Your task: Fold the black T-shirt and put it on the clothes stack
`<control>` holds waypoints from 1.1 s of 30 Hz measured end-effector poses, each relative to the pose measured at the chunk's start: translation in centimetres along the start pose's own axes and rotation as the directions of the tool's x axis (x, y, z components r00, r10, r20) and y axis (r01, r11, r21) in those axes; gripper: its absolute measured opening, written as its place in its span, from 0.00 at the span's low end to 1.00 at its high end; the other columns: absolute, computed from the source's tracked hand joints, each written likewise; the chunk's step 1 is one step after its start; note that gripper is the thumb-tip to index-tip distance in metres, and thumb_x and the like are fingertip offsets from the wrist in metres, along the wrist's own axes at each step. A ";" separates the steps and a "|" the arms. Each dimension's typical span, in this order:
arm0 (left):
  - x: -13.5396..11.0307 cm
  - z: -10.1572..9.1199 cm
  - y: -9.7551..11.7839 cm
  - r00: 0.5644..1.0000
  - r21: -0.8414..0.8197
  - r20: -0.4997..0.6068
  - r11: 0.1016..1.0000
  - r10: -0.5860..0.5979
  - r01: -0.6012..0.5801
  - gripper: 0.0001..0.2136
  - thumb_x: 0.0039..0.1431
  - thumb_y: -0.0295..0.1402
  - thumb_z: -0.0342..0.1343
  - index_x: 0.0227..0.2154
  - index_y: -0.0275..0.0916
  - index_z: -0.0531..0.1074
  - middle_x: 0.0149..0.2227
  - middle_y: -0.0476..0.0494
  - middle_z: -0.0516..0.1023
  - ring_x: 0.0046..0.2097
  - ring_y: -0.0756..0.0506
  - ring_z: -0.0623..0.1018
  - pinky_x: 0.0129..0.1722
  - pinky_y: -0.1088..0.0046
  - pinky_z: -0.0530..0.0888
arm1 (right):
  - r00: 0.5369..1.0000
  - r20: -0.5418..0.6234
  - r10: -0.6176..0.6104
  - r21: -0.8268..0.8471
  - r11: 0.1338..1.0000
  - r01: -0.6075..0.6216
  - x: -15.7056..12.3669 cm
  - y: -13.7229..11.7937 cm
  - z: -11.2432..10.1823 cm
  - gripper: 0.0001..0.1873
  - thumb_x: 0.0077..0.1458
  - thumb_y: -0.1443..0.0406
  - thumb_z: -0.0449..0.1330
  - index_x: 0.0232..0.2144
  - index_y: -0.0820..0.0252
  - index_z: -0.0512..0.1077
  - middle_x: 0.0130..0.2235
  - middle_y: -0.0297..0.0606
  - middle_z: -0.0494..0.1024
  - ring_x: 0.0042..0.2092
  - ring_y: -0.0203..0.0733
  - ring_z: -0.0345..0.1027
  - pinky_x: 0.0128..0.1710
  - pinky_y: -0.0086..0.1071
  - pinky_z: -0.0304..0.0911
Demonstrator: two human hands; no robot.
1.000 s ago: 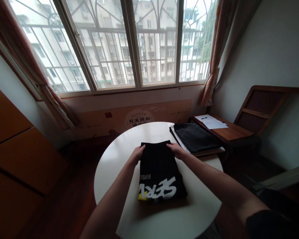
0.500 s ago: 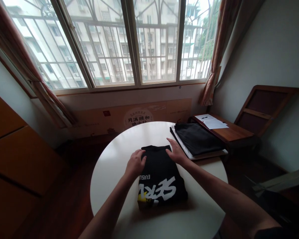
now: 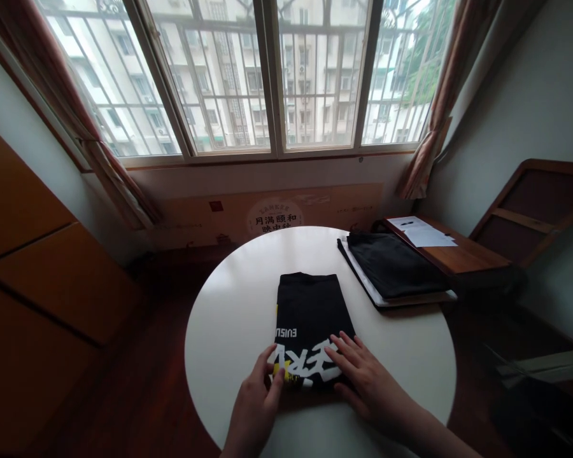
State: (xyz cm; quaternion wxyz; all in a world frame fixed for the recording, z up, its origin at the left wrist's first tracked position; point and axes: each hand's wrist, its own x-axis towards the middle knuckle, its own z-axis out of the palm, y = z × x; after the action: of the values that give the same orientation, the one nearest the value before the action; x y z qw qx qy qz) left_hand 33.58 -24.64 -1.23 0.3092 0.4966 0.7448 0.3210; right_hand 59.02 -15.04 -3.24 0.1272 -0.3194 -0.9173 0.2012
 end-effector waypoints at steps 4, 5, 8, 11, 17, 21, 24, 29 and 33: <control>0.3 -0.6 1.3 0.996 0.121 0.049 0.990 -0.079 0.072 0.25 0.68 0.39 0.43 0.66 0.39 0.58 0.38 0.43 0.82 0.39 0.43 0.81 0.37 0.70 0.72 | 0.998 0.057 -0.010 -0.016 1.000 0.011 -0.7 0.4 1.2 0.36 0.63 0.62 0.57 0.70 0.48 0.54 0.72 0.39 0.52 0.72 0.57 0.43 0.70 0.61 0.40; 0.3 -0.7 1.4 0.994 0.191 0.048 0.978 -0.099 0.088 0.25 0.68 0.37 0.43 0.66 0.41 0.59 0.39 0.44 0.82 0.40 0.43 0.81 0.37 0.70 0.71 | 0.998 0.069 -0.011 -0.014 1.000 0.012 -0.8 0.5 1.5 0.36 0.63 0.62 0.57 0.70 0.48 0.53 0.72 0.39 0.52 0.72 0.57 0.43 0.70 0.61 0.39; 0.1 -0.2 1.8 0.991 0.425 0.014 0.898 -0.133 0.114 0.22 0.69 0.34 0.43 0.65 0.44 0.62 0.41 0.42 0.82 0.41 0.43 0.81 0.37 0.70 0.70 | 0.997 0.077 -0.013 -0.006 1.000 0.014 -1.0 0.8 1.9 0.35 0.65 0.61 0.56 0.70 0.45 0.52 0.72 0.36 0.50 0.72 0.56 0.43 0.70 0.61 0.40; 0.1 0.7 1.9 0.991 0.577 -0.023 0.808 -0.133 0.122 0.22 0.70 0.34 0.43 0.64 0.43 0.64 0.42 0.39 0.82 0.41 0.42 0.81 0.37 0.69 0.71 | 0.998 0.067 -0.014 -0.007 1.000 0.015 -1.2 1.1 1.6 0.34 0.65 0.61 0.55 0.70 0.45 0.53 0.72 0.37 0.52 0.72 0.55 0.44 0.70 0.59 0.41; 0.3 0.9 -1.3 0.948 0.669 -0.130 0.731 0.291 -0.132 0.19 0.67 0.30 0.47 0.58 0.42 0.71 0.47 0.39 0.79 0.47 0.42 0.78 0.43 0.66 0.76 | 0.999 0.026 0.028 -0.051 0.998 -0.026 -1.8 2.0 0.8 0.36 0.58 0.73 0.54 0.66 0.46 0.62 0.70 0.38 0.58 0.70 0.55 0.52 0.68 0.58 0.49; 0.3 -0.3 -3.1 0.760 0.648 0.049 0.558 0.648 -0.517 0.20 0.58 0.27 0.55 0.53 0.49 0.75 0.57 0.45 0.77 0.57 0.39 0.75 0.53 0.62 0.77 | 0.995 -0.051 0.088 -0.093 0.991 -0.092 -2.3 2.4 0.3 0.41 0.45 0.80 0.52 0.61 0.50 0.70 0.68 0.40 0.63 0.68 0.55 0.57 0.66 0.54 0.56; 0.3 -0.7 -3.1 0.662 0.605 0.213 0.434 0.719 -0.667 0.26 0.51 0.28 0.59 0.55 0.49 0.74 0.59 0.47 0.77 0.58 0.37 0.76 0.54 0.59 0.78 | 0.989 -0.073 0.129 -0.094 0.986 -0.136 -2.4 2.2 -0.3 0.38 0.43 0.79 0.53 0.56 0.52 0.74 0.67 0.41 0.66 0.67 0.54 0.59 0.65 0.51 0.58; 0.9 -0.1 -3.3 0.652 0.645 0.134 0.434 0.747 -0.629 0.28 0.47 0.20 0.53 0.53 0.47 0.75 0.55 0.47 0.80 0.54 0.40 0.79 0.53 0.63 0.79 | 0.976 -0.106 0.190 -0.032 0.980 -0.194 -2.0 1.7 -0.7 0.31 0.46 0.76 0.55 0.52 0.53 0.77 0.64 0.43 0.69 0.64 0.54 0.63 0.64 0.52 0.58; 1.5 -0.5 -3.7 0.626 0.617 0.124 0.434 0.770 -0.656 0.25 0.49 0.23 0.56 0.50 0.48 0.76 0.54 0.48 0.81 0.54 0.40 0.80 0.51 0.65 0.81 | 0.969 -0.123 0.214 0.047 0.977 -0.209 -1.8 1.8 -0.7 0.25 0.48 0.73 0.56 0.48 0.56 0.78 0.63 0.45 0.70 0.64 0.54 0.63 0.64 0.50 0.58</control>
State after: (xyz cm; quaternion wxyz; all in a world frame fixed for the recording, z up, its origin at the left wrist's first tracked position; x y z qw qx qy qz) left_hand 30.74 -24.39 -4.07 -0.1011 0.8048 0.5476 0.2055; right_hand 61.56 -14.69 -3.60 0.1686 -0.4254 -0.8644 0.2083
